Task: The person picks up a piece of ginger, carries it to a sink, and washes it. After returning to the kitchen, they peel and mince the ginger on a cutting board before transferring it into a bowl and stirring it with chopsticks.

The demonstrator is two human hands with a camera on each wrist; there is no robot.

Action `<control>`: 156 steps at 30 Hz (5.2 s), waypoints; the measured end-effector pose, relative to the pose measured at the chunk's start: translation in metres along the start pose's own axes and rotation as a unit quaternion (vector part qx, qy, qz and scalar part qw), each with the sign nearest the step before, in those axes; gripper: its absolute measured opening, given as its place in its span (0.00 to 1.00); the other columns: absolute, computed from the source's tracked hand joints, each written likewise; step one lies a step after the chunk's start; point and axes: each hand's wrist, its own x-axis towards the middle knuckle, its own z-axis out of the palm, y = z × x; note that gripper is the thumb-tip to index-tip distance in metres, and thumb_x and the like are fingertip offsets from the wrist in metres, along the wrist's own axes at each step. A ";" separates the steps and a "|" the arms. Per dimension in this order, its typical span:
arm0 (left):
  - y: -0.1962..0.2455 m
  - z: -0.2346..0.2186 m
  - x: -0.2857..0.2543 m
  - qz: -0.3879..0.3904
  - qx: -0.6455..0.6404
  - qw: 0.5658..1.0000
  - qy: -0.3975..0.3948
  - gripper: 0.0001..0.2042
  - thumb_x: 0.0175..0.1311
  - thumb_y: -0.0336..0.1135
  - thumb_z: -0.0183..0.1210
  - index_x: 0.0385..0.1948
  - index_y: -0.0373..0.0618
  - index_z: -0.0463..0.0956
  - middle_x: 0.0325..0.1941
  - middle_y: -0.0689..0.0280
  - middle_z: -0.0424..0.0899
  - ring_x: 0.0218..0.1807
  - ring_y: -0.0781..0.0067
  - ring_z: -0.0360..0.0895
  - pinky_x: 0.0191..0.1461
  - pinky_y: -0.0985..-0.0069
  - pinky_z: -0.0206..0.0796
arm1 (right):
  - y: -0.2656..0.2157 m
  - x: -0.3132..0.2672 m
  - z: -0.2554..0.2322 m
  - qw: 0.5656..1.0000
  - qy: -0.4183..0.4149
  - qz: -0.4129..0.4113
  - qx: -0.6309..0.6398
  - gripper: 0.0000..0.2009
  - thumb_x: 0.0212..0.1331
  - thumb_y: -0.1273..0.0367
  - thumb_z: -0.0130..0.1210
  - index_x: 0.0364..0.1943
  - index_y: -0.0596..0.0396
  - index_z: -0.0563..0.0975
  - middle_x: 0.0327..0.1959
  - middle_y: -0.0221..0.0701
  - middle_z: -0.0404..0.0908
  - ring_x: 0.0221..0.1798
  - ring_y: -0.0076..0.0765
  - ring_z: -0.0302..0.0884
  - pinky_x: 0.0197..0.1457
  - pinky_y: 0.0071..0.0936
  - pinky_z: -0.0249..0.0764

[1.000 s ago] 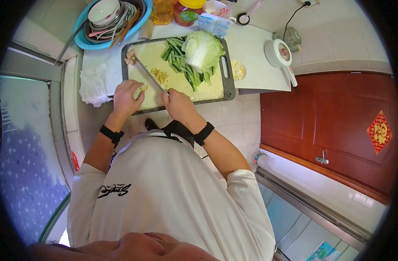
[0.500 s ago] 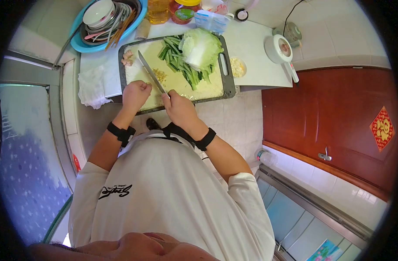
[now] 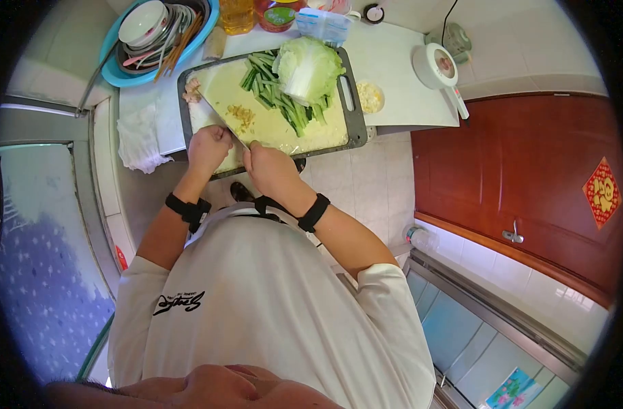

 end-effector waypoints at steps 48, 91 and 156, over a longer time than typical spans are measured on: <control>0.012 -0.003 -0.015 0.076 0.082 0.992 0.064 0.12 0.59 0.40 0.58 0.24 0.40 0.80 0.24 0.50 0.80 0.31 0.44 0.80 0.35 0.55 0.72 | -0.001 0.004 0.010 0.999 0.005 0.023 0.037 0.19 0.70 0.60 0.43 0.30 0.64 0.74 0.25 0.56 0.79 0.31 0.66 0.78 0.38 0.55 0.74; 0.027 -0.018 -0.012 0.054 0.203 0.976 -0.052 0.14 0.62 0.41 0.51 0.31 0.40 0.81 0.33 0.50 0.85 0.39 0.46 0.83 0.44 0.53 0.75 | 0.006 -0.002 -0.004 0.995 -0.028 0.034 0.084 0.19 0.69 0.60 0.45 0.29 0.65 0.75 0.28 0.58 0.78 0.35 0.68 0.77 0.42 0.54 0.72; 0.033 -0.067 0.042 0.451 0.223 0.853 -0.139 0.04 0.56 0.34 0.59 0.26 0.47 0.80 0.30 0.63 0.81 0.37 0.57 0.80 0.40 0.61 0.71 | 0.044 -0.012 -0.038 0.947 -0.028 -0.231 -0.220 0.12 0.54 0.58 0.60 0.30 0.49 0.74 0.24 0.31 0.79 0.28 0.41 0.81 0.30 0.38 0.75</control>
